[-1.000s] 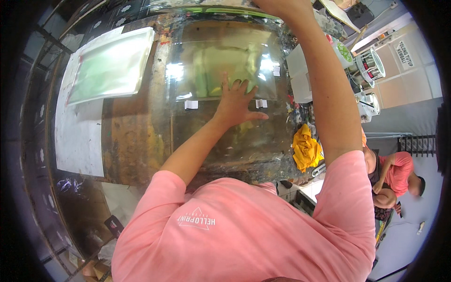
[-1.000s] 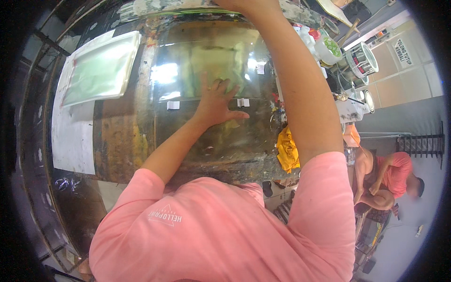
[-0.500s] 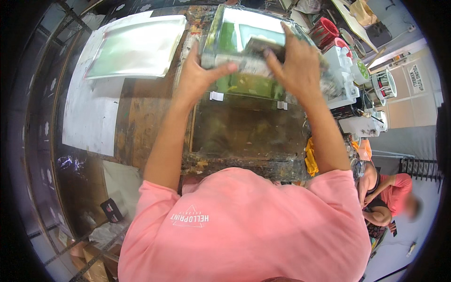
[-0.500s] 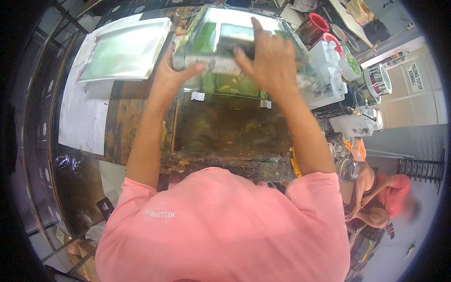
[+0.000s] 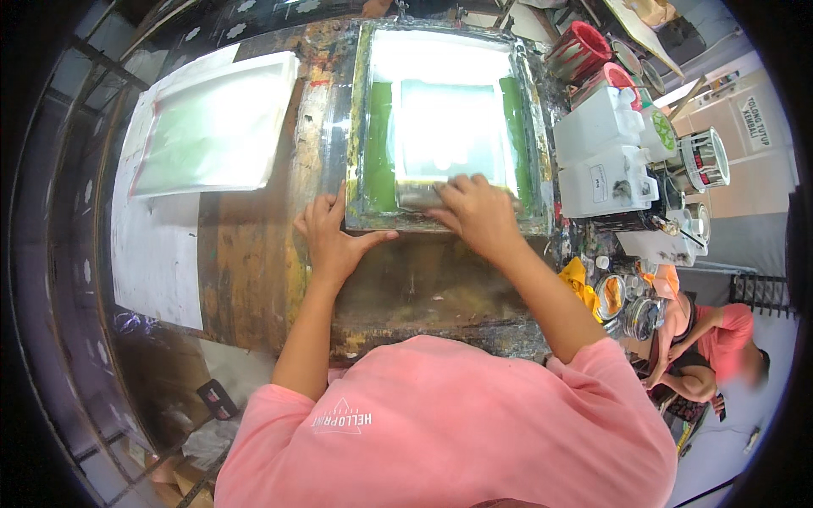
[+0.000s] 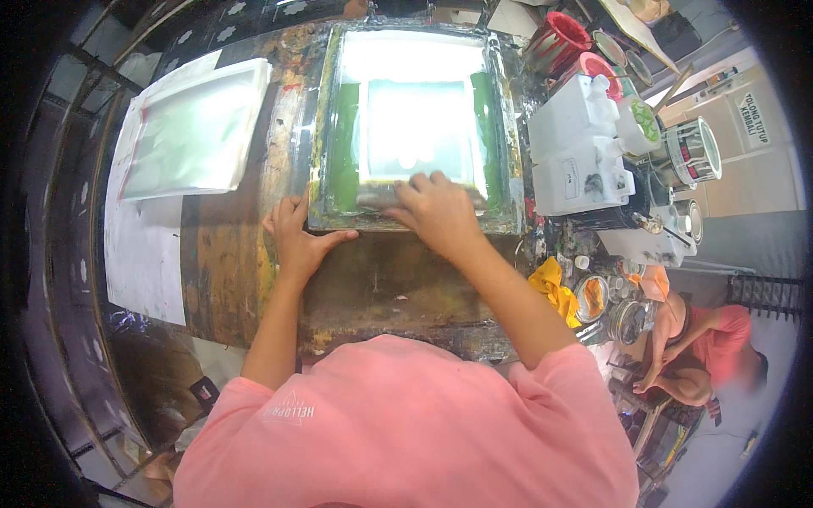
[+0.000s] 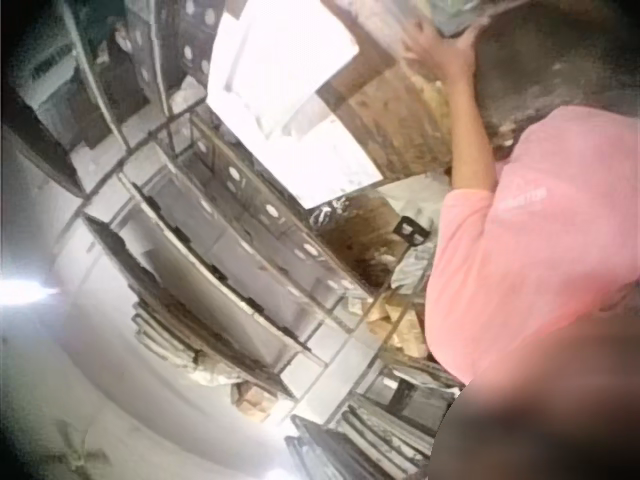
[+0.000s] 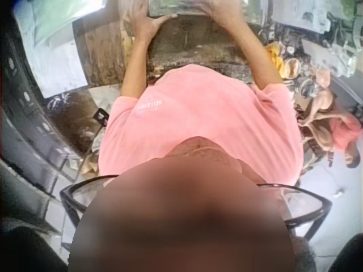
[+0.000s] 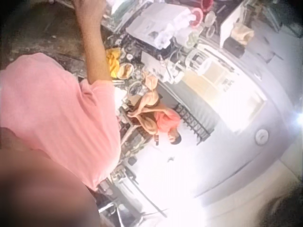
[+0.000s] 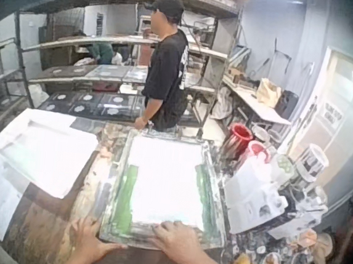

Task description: The person performs screen printing by repeatedly pulling a squeegee across a screen to transfer green ink onto a white substrate. The person lifts the screen to reveal a flower-shaped print, then resets the screen and repeats the process.

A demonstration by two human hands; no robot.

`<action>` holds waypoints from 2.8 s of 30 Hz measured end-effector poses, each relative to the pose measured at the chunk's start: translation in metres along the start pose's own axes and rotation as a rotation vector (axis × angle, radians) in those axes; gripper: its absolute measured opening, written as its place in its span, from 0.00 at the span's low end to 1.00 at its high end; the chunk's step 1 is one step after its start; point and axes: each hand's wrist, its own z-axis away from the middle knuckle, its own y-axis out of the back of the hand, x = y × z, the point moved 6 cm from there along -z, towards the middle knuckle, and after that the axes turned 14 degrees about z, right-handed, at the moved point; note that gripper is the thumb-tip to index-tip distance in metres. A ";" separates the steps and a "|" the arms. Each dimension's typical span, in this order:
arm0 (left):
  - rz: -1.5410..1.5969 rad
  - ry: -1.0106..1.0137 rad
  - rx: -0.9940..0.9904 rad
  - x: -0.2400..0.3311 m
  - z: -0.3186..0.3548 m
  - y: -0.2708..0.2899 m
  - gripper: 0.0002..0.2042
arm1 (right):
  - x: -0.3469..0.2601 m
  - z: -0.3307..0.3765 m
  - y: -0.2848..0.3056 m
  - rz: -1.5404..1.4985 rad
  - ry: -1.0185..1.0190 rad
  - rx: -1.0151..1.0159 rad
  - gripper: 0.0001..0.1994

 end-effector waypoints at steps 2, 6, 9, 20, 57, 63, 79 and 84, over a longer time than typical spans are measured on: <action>-0.006 -0.003 -0.010 -0.001 0.001 0.001 0.52 | 0.019 -0.029 -0.017 0.034 0.001 0.013 0.19; 0.008 -0.033 -0.004 0.003 -0.002 0.003 0.52 | 0.071 -0.105 -0.050 0.106 -0.004 0.087 0.21; 0.021 -0.060 0.009 0.003 -0.004 0.002 0.52 | 0.106 -0.156 -0.060 0.127 0.005 0.032 0.26; 0.099 -0.127 0.071 0.002 -0.001 0.003 0.58 | 0.130 -0.182 -0.066 0.112 0.022 0.083 0.26; 0.010 -0.142 -0.037 0.056 -0.025 -0.001 0.48 | 0.060 -0.149 0.239 0.167 -0.149 0.477 0.21; 0.384 -0.050 0.204 0.089 -0.093 0.056 0.29 | 0.064 -0.162 0.245 0.205 -0.172 0.469 0.23; -0.075 0.107 0.526 -0.142 -0.163 0.235 0.30 | 0.070 -0.152 0.220 0.256 -0.135 0.401 0.29; -0.358 -0.102 0.230 -0.106 -0.107 0.177 0.30 | 0.062 -0.137 0.217 0.269 -0.160 0.402 0.26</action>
